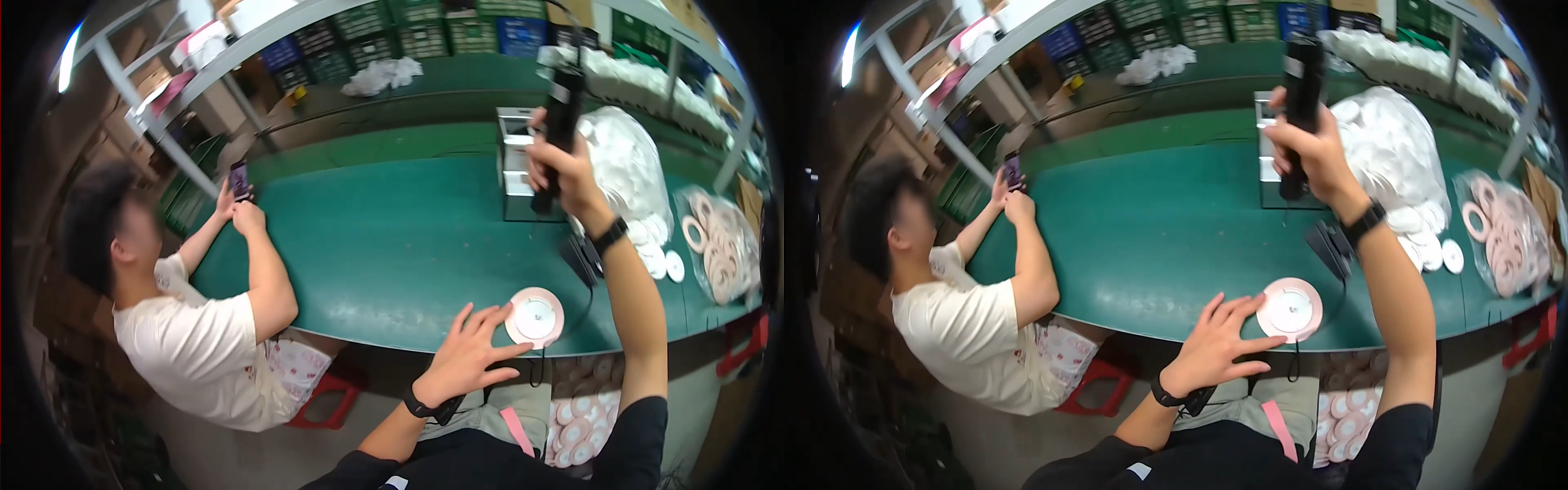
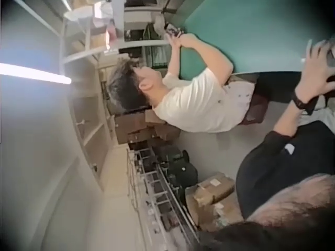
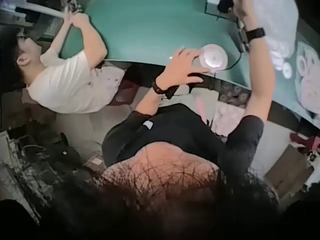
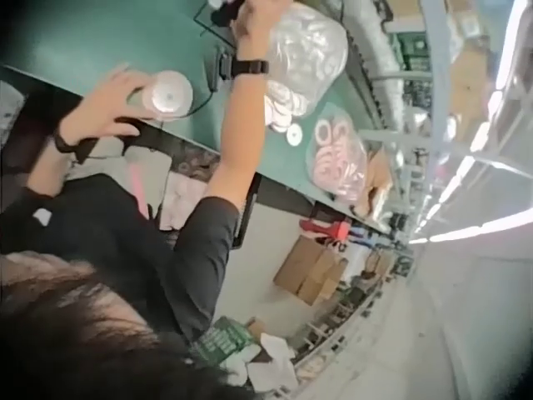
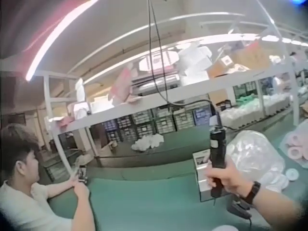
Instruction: The person places pink rings on the table, fits white plastic discs into them, and uses an electric screwdriver to drive screws into the assemblies. The completed units are then placed into a basket.
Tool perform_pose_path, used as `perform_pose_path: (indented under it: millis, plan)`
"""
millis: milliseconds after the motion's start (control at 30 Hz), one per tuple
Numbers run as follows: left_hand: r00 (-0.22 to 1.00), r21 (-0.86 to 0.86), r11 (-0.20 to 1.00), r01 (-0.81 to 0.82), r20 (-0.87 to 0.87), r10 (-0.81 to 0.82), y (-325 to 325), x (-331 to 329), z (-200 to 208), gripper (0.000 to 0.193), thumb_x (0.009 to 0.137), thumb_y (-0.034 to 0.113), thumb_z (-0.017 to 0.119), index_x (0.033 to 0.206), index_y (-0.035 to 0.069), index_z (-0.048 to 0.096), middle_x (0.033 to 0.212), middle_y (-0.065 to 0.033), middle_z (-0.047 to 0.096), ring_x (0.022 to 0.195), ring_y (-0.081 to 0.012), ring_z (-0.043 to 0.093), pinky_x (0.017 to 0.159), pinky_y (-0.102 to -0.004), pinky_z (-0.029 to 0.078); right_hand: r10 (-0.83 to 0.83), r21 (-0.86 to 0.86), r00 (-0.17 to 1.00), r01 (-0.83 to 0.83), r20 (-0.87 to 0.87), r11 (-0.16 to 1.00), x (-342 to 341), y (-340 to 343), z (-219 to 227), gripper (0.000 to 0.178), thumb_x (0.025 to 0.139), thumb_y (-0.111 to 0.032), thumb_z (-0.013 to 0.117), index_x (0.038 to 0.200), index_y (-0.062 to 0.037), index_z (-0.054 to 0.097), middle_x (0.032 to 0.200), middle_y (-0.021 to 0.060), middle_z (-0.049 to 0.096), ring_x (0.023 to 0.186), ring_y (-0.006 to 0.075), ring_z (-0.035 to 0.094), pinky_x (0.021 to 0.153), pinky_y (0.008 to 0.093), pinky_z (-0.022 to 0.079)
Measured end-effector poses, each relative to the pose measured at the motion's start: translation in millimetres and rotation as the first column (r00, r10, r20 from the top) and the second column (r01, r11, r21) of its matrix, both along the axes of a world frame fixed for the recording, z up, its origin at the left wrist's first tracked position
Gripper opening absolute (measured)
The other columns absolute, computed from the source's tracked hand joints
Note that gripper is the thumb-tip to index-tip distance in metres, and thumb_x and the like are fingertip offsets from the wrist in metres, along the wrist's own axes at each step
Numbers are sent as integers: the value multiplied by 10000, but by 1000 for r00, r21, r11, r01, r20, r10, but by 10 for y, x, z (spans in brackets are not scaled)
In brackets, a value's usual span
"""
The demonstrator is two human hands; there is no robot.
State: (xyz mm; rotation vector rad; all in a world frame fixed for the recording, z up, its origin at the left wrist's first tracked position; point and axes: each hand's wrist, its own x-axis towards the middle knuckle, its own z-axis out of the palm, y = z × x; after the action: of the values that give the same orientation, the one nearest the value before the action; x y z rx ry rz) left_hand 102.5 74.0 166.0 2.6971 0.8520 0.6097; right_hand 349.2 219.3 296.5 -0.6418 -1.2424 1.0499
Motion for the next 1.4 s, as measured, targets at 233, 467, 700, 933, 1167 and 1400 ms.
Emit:
perform_pose_path:
  millis: [233,467,700,933,1167,1400]
  plan:
    - [999,29,1000,12,38,-13,-54,-30,-24,465,901,516,709,1349,392,698,1582,-163,442,1435,-351,428,1198,-623,272,92,49,996,-91,-19,995,-322,-738,42,482,892,-89,655,1301,-50,404,642,15,431,431,135,433,449,321,421]
    - [999,35,999,13,35,-14,-4,-3,-55,467,921,545,690,1373,424,677,1597,-149,426,1440,-334,427,1196,-621,274,197,161,970,-174,-139,971,-311,-1227,-82,461,878,-49,660,1244,-70,379,578,29,414,386,147,400,412,329,399]
    - [999,23,999,22,34,-23,24,-78,-100,465,921,560,689,1372,446,674,1596,-145,425,1445,-328,422,1195,-621,274,250,213,957,-216,-148,953,-311,-1284,-220,461,899,-8,669,1260,-55,386,614,52,470,432,164,465,461,345,442]
    - [1000,23,1000,13,23,-13,-74,-73,-83,461,917,560,694,1363,442,682,1588,-141,433,1442,-321,424,1193,-620,273,187,206,976,-161,-112,965,-296,-1519,-263,473,877,-26,674,1240,-79,375,580,39,423,411,160,435,435,343,422]
    - [998,-15,998,55,36,-55,-37,-11,-36,449,903,525,716,1338,411,705,1570,-157,444,1427,-332,435,1201,-626,249,137,190,982,-110,-133,976,-254,-1525,-252,503,884,-49,700,1276,-81,387,586,30,430,425,153,444,435,328,424]
    - [1000,-60,998,14,10,-14,60,-3,152,438,848,468,762,1275,376,746,1549,-137,468,1407,-346,449,1211,-605,241,138,67,984,-130,-115,989,-306,-1289,-237,509,887,28,676,1315,-25,406,660,43,508,494,137,500,489,301,432]
